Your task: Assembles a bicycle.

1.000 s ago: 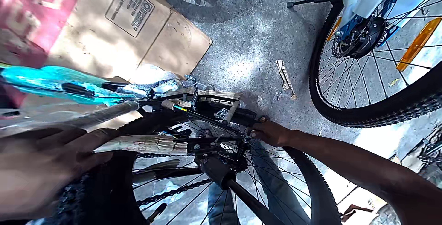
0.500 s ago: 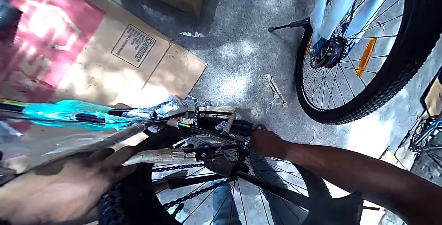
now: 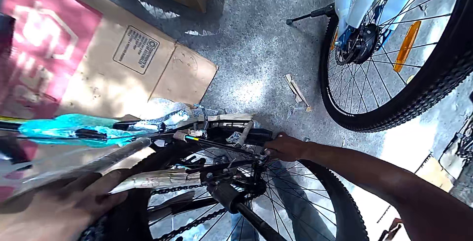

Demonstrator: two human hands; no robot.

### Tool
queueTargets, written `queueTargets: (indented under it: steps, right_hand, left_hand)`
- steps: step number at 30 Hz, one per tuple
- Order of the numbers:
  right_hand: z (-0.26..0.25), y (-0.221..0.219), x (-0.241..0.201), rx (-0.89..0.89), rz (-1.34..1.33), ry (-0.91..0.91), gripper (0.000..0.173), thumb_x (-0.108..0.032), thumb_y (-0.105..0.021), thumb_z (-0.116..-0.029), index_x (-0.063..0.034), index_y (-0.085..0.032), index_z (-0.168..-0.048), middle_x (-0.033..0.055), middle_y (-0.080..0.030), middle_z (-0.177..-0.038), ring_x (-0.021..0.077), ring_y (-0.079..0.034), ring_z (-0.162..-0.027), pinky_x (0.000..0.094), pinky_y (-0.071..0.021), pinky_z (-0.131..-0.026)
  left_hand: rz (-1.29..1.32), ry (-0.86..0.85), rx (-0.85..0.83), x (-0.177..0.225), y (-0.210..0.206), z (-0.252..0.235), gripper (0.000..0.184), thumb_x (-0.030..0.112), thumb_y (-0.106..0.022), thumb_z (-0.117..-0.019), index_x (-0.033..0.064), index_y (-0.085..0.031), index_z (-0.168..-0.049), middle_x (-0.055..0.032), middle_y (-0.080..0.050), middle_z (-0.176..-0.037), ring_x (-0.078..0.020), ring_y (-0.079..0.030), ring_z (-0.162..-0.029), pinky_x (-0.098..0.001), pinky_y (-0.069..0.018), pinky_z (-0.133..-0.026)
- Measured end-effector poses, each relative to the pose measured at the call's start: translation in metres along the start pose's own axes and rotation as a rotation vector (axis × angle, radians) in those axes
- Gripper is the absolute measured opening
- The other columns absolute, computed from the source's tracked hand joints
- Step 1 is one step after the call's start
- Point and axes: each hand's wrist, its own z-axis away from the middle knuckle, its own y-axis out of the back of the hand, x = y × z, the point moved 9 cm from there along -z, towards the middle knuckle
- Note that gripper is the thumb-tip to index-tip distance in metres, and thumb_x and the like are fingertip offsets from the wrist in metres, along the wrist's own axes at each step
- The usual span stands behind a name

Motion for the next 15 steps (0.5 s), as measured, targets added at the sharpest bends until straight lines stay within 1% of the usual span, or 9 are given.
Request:
queueTargets:
  steps: [1, 3, 4, 6, 7, 9, 11, 13, 15]
  right_hand:
    - [-0.004, 0.001, 0.0, 0.002, 0.014, 0.073, 0.03, -0.026, -0.047, -0.1088, -0.0032, -0.066, -0.11, 0.0108, -0.069, -0.086, 0.0264, -0.07, -0.08, 0.0499, -0.0566, -0.072]
    - [-0.004, 0.001, -0.001, 0.018, 0.06, 0.158, 0.029, -0.027, -0.046, -0.1082, -0.0048, -0.065, -0.104, 0.008, -0.065, -0.078, 0.0241, -0.067, -0.072, 0.046, -0.0544, -0.064]
    - [-0.003, 0.001, -0.002, 0.007, 0.064, 0.105, 0.03, -0.029, -0.045, -0.1089, -0.0054, -0.064, -0.104, 0.0068, -0.064, -0.074, 0.0233, -0.067, -0.068, 0.0455, -0.0537, -0.061]
    - [0.001, 0.001, -0.003, -0.018, 0.032, -0.119, 0.035, -0.035, -0.042, -0.1106, -0.0072, -0.064, -0.106, 0.0065, -0.061, -0.07, 0.0231, -0.065, -0.065, 0.0467, -0.054, -0.061]
    - [0.002, 0.001, -0.004, -0.017, 0.015, -0.182, 0.037, -0.037, -0.042, -0.1106, -0.0071, -0.064, -0.106, 0.007, -0.061, -0.069, 0.0234, -0.065, -0.064, 0.047, -0.0539, -0.06]
    - [0.005, -0.003, -0.004, -0.028, 0.01, -0.219, 0.038, -0.038, -0.043, -0.1102, -0.0073, -0.065, -0.104, 0.0063, -0.06, -0.067, 0.0228, -0.064, -0.062, 0.0464, -0.0537, -0.059]
    - [0.001, -0.001, 0.004, -0.071, 0.028, -0.196, 0.038, -0.037, -0.042, -0.1105, -0.0067, -0.065, -0.109, 0.0077, -0.065, -0.072, 0.0242, -0.067, -0.068, 0.0496, -0.0561, -0.066]
    - [-0.002, 0.001, 0.008, -0.109, 0.05, -0.185, 0.037, -0.036, -0.044, -0.1101, -0.0062, -0.066, -0.113, 0.0098, -0.068, -0.077, 0.0268, -0.069, -0.073, 0.0528, -0.0564, -0.071]
    - [0.005, -0.014, 0.0, -0.143, 0.071, -0.331, 0.042, -0.041, -0.04, -0.1101, -0.0075, -0.064, -0.116, 0.0141, -0.069, -0.086, 0.0332, -0.07, -0.083, 0.0579, -0.0559, -0.076]
  left_hand:
    - [-0.005, -0.005, -0.001, -0.001, -0.002, 0.0, 0.027, 0.014, -0.055, -0.1036, -0.0038, -0.069, -0.12, -0.0292, -0.059, -0.137, -0.0501, -0.063, -0.115, -0.0588, -0.0528, -0.091]
    - [-0.004, 0.013, -0.035, 0.0, -0.001, 0.0, 0.028, 0.015, -0.054, -0.1052, -0.0031, -0.068, -0.121, -0.0281, -0.058, -0.139, -0.0498, -0.062, -0.117, -0.0589, -0.0523, -0.093]
    - [-0.002, 0.019, -0.051, 0.001, 0.002, 0.0, 0.028, 0.013, -0.053, -0.1051, -0.0038, -0.068, -0.122, -0.0284, -0.057, -0.139, -0.0502, -0.061, -0.118, -0.059, -0.0519, -0.093]
    - [-0.026, 0.039, -0.046, -0.002, 0.005, -0.001, 0.027, 0.013, -0.052, -0.1054, -0.0017, -0.068, -0.122, -0.0262, -0.058, -0.14, -0.049, -0.062, -0.118, -0.0577, -0.0532, -0.091]
    - [-0.025, 0.053, -0.043, -0.002, 0.004, 0.0, 0.027, 0.013, -0.053, -0.105, -0.0005, -0.069, -0.123, -0.0253, -0.058, -0.141, -0.0489, -0.062, -0.119, -0.0581, -0.0531, -0.091]
    - [-0.049, 0.062, -0.032, 0.0, 0.003, 0.001, 0.026, 0.014, -0.056, -0.1036, 0.0023, -0.07, -0.123, -0.0233, -0.058, -0.141, -0.0476, -0.063, -0.117, -0.0576, -0.0539, -0.09]
    - [-0.063, 0.059, 0.023, -0.001, 0.012, 0.001, 0.025, 0.019, -0.063, -0.1, 0.0061, -0.073, -0.119, -0.02, -0.061, -0.138, -0.0441, -0.066, -0.112, -0.0561, -0.0551, -0.088]
    - [-0.004, 0.032, 0.072, 0.002, 0.019, 0.003, 0.026, 0.021, -0.073, -0.0921, 0.005, -0.076, -0.112, -0.0208, -0.064, -0.133, -0.0446, -0.066, -0.109, -0.0575, -0.0546, -0.084]
    - [0.045, 0.009, 0.008, 0.005, 0.011, 0.009, 0.035, 0.03, -0.072, -0.0928, 0.004, -0.074, -0.116, -0.0239, -0.062, -0.135, -0.0487, -0.064, -0.112, -0.0619, -0.0541, -0.084]
